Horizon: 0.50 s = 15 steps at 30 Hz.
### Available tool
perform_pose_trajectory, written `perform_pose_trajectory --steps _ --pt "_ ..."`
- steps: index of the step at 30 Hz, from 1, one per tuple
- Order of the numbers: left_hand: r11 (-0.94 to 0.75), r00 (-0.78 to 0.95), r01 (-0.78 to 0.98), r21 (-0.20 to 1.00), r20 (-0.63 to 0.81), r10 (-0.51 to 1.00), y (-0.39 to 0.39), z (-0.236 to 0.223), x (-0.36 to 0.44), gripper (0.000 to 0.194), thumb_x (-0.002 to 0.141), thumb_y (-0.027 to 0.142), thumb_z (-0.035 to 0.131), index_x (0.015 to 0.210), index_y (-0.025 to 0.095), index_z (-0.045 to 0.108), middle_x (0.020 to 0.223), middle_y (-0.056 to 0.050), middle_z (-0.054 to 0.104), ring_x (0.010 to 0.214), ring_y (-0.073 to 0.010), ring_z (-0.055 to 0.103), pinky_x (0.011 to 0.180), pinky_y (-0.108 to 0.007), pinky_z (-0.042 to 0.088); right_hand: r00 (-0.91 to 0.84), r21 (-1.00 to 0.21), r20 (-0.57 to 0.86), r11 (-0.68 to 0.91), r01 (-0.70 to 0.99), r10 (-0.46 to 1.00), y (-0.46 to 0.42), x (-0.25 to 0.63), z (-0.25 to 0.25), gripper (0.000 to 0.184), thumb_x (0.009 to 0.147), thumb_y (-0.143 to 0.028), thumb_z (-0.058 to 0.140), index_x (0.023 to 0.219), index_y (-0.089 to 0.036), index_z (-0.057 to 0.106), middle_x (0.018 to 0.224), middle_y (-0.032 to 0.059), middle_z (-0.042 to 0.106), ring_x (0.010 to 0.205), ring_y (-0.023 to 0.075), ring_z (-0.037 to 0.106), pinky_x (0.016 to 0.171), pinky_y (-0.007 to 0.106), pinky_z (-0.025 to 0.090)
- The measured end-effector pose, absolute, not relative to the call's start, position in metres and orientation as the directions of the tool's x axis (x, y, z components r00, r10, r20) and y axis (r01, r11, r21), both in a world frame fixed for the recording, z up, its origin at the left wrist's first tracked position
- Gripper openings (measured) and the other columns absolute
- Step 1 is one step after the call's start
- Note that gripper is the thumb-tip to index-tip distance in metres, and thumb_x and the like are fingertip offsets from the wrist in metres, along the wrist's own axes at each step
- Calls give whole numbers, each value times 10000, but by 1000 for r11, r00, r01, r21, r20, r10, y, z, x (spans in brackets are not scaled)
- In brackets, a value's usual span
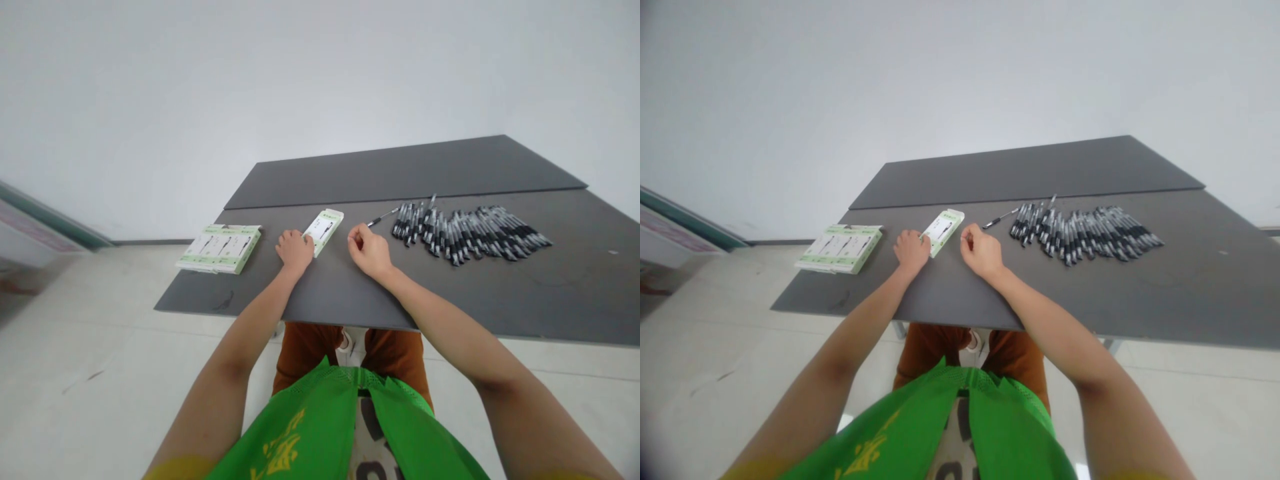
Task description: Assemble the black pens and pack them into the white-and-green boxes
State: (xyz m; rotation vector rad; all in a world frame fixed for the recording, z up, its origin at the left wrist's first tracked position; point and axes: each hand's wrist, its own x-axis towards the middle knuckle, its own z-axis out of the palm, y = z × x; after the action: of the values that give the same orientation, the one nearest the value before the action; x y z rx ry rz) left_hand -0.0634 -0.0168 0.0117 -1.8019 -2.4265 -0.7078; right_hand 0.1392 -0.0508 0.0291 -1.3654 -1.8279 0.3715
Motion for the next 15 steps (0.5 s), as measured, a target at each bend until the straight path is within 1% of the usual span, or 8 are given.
perform_pose_trajectory --steps 2,4,6,8,10,11,13,15 --pt "214 -302 921 324 251 920 -10 18 -72 301 904 318 442 1047 132 631 1127 -205 599 1087 -348 573 927 -491 435 -75 -654 428 366 663 901 -50 141 30 127 852 -288 489 920 -223 575 669 2 636 580 165 554 586 267 325" --pt "237 -326 917 321 261 908 -8 27 -74 337 898 312 450 1104 93 603 1151 -235 588 1088 -369 572 925 -507 431 -62 -653 430 357 668 901 -49 143 31 131 856 -293 486 920 -223 576 669 1 634 584 165 558 587 265 328" --pt "204 -321 924 323 366 874 -9 40 -65 395 882 293 473 1204 77 548 1206 -244 567 1139 -383 540 951 -519 411 -65 -644 428 355 677 901 -49 144 30 131 856 -293 486 922 -227 576 671 -3 636 581 165 558 585 264 329" --pt "82 -240 943 323 486 840 -10 54 -45 427 865 258 494 1264 107 512 1238 -216 564 1191 -371 507 986 -509 385 -74 -634 427 357 686 901 -48 144 29 131 854 -291 488 926 -229 577 676 -5 641 577 166 559 584 265 330" --pt "-70 -120 943 324 530 839 -4 63 -17 355 851 225 508 1192 144 566 1190 -182 602 1186 -351 514 1000 -489 374 -74 -625 431 357 695 899 -47 145 28 131 848 -279 489 932 -230 577 676 -6 643 578 169 562 584 265 330" --pt "-143 -50 933 331 511 858 2 65 -2 276 845 216 516 1096 155 612 1121 -167 634 1144 -338 542 991 -476 382 -67 -622 435 353 699 898 -46 146 27 132 843 -270 489 933 -230 576 673 -5 642 579 171 563 584 266 330" --pt "-279 107 875 395 404 908 20 62 27 146 848 203 524 900 179 659 947 -130 677 1004 -298 606 947 -438 416 -35 -626 443 338 702 896 -42 149 26 131 838 -261 487 930 -229 574 664 -4 633 576 173 561 585 266 333" --pt "-313 153 813 491 339 928 39 52 49 116 847 202 548 861 194 663 858 -102 684 916 -266 621 891 -400 452 19 -648 449 311 695 893 -38 154 25 123 843 -274 481 913 -227 571 659 -2 623 575 174 559 586 266 339"
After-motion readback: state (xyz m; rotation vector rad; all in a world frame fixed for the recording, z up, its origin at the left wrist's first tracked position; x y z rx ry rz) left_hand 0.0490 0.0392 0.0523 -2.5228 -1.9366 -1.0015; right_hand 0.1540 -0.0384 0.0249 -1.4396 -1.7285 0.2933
